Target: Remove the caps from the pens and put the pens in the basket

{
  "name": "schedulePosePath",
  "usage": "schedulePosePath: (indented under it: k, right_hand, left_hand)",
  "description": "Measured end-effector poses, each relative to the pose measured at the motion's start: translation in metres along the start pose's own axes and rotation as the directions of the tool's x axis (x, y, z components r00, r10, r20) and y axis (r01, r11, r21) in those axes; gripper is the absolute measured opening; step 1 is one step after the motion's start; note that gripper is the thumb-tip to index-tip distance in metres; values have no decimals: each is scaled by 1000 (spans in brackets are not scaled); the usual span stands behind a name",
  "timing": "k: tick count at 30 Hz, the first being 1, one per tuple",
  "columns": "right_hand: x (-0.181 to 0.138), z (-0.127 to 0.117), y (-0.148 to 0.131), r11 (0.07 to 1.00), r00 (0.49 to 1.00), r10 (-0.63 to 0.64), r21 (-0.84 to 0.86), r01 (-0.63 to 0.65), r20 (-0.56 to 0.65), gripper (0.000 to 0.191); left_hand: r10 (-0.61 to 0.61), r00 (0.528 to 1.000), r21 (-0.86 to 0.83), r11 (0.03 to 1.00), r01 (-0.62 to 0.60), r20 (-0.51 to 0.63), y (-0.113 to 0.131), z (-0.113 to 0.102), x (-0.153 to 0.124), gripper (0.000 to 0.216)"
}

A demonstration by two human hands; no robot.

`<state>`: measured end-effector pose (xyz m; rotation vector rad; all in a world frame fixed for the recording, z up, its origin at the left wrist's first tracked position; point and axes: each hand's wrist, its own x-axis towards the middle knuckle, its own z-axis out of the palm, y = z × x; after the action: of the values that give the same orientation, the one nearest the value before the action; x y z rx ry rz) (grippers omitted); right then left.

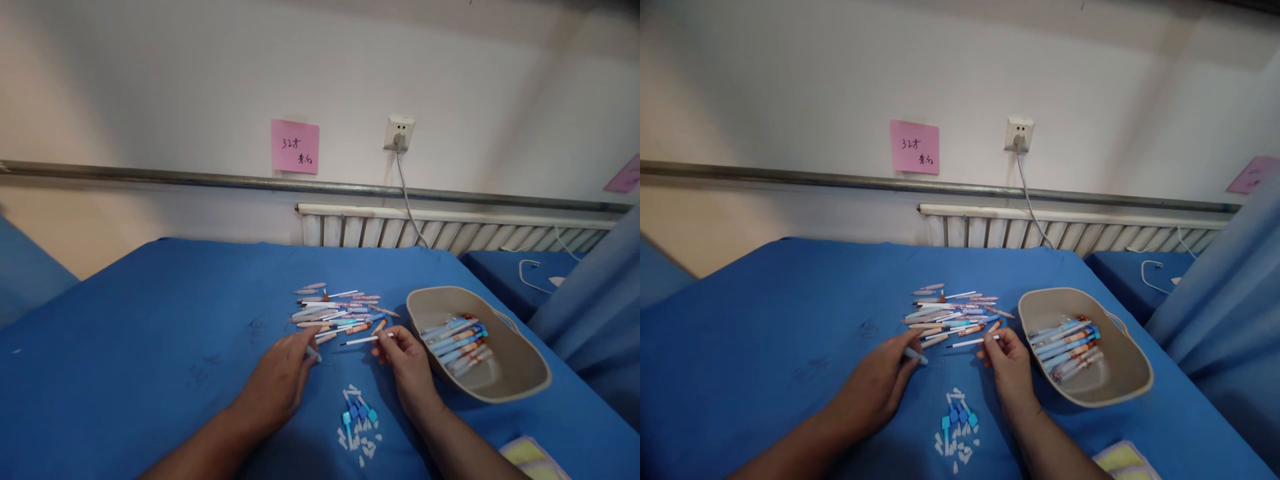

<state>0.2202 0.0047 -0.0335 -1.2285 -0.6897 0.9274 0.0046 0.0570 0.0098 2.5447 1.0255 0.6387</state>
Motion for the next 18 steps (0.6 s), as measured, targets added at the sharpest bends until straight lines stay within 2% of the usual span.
schedulePosePath:
  k: [2, 6, 8, 10, 13, 18]
  right_hand:
    - [0, 0, 0, 1000, 1000, 3, 4, -3, -2, 29]
    - [0, 1, 0, 1000, 1000, 7, 10, -7, 1, 30]
    - [0, 1, 0, 1000, 1000, 4, 14, -4, 3, 29]
    - [0, 1, 1, 999, 1000, 15, 33, -14, -2, 30]
    - [2, 1, 0, 993, 997, 66, 97, -64, -25, 31]
    - [4, 2, 0, 962, 981, 189, 209, -178, -36, 37]
  left_hand:
    - [17, 1000, 7, 1000, -16, -6, -1, 1, 0, 42]
    - [36, 998, -29, 999, -34, 58, -4, 3, -1, 38]
    - [-51, 999, -89, 995, 51, 0, -6, 4, 1, 30]
    - [-160, 987, -158, 975, 158, 3, -7, 4, 4, 19]
    - [-213, 967, -174, 956, 236, 140, -7, 1, 7, 14]
    - [-138, 937, -34, 987, 157, 321, -9, -10, 8, 13]
